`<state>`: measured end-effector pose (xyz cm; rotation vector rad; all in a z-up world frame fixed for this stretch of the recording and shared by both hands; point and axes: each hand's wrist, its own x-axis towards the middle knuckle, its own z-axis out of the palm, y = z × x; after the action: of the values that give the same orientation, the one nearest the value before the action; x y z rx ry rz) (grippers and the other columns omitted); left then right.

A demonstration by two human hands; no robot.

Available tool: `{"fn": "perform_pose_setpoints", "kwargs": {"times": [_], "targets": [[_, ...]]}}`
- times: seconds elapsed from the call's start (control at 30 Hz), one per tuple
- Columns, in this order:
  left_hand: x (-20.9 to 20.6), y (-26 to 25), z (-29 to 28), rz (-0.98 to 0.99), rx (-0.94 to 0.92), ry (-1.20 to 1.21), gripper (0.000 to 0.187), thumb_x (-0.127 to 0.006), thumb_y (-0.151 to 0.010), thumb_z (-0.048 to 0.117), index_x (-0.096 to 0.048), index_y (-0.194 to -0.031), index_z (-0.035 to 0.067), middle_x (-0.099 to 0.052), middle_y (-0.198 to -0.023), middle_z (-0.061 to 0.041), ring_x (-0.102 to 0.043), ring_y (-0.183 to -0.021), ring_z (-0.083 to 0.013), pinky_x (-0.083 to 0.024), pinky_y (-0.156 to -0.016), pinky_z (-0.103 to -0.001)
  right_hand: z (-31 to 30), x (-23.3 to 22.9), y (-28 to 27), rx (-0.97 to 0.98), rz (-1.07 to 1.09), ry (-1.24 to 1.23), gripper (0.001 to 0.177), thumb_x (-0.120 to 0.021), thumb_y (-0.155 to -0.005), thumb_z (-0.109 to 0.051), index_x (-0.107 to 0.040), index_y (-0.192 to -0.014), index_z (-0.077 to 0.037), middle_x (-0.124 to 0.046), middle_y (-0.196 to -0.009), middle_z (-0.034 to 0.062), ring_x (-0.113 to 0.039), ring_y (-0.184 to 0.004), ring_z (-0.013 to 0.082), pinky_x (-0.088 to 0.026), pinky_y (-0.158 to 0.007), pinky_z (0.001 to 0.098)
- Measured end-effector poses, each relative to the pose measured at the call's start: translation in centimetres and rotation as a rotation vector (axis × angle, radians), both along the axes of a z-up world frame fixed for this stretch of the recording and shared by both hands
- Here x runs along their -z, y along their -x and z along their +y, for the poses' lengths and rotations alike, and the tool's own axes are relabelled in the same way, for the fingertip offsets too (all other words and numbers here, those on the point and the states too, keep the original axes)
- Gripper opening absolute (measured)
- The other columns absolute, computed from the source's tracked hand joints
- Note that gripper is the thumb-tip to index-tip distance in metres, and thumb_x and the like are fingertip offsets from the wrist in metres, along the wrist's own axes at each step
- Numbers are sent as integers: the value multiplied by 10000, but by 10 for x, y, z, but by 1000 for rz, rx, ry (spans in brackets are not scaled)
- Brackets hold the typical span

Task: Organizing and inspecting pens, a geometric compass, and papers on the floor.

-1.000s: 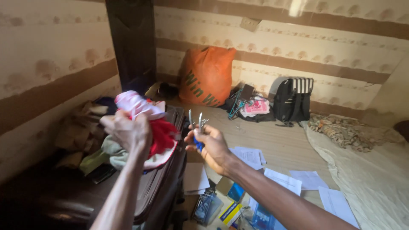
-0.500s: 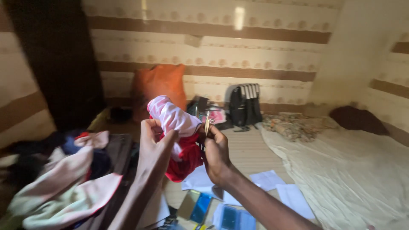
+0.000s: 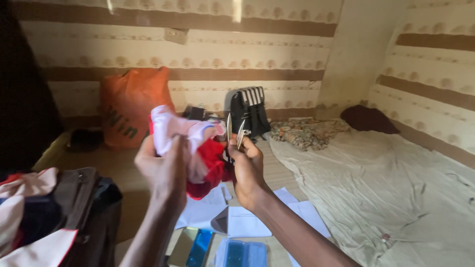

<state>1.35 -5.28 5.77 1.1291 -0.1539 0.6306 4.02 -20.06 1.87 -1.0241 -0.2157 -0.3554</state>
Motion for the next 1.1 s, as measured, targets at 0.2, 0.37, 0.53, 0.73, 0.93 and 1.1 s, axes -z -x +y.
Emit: {"fn": "perform_pose_setpoints", "kwargs": {"times": [0.2, 0.37, 0.53, 0.73, 0.93, 1.1], "targets": [[-1, -5, -1, -166, -515, -384, 266, -751, -821, 83, -666, -1036, -48, -646, -876, -87, -608, -759, -167, -509, -683, -323, -16, -12, 21, 6, 218, 57, 183, -515, -999, -120, -655, -1116, -129, -688, -1005, 0, -632, -937, 100, -556, -789, 412], [17, -10, -39, -235, -322, -491, 297, -800, -823, 122, -712, -1058, -37, -590, -969, -145, -613, -855, -226, -516, -730, -358, -35, 22, -19, -76, 290, -228, 120, -527, -992, -108, -630, -1039, -148, -651, -915, 23, -625, -839, 172, -536, -733, 441], [17, -2, -53, 39, 297, 65, 275, -719, -890, 164, -737, -1086, -28, -704, -996, -107, -649, -864, -181, -519, -767, -329, -63, 30, -38, -96, 211, -360, 118, -535, -992, -81, -638, -1012, -136, -645, -904, 32, -601, -801, 184, -533, -748, 382], [23, -2, -48, 142, 544, 215, 293, -691, -922, 234, -714, -1108, 9, -740, -1011, -48, -671, -878, -133, -522, -780, -309, -52, 10, -23, -54, 182, -417, 145, -522, -983, -116, -666, -991, -136, -684, -930, 40, -639, -845, 193, -554, -772, 393], [9, 20, -42, 187, 564, 114, 344, -689, -886, 313, -663, -1150, 93, -718, -937, -10, -660, -804, -119, -536, -662, -320, -27, 1, -3, -142, 199, -382, 165, -563, -989, -192, -701, -1029, -111, -718, -952, 53, -673, -851, 189, -578, -799, 380], [20, 3, -34, 242, 575, 74, 382, -733, -866, 263, -649, -1191, 80, -667, -920, -68, -595, -670, -158, -494, -489, -382, -35, -5, 1, -182, 201, -233, 198, -565, -967, -180, -717, -1054, -88, -747, -995, 69, -718, -862, 191, -607, -784, 375]]}}
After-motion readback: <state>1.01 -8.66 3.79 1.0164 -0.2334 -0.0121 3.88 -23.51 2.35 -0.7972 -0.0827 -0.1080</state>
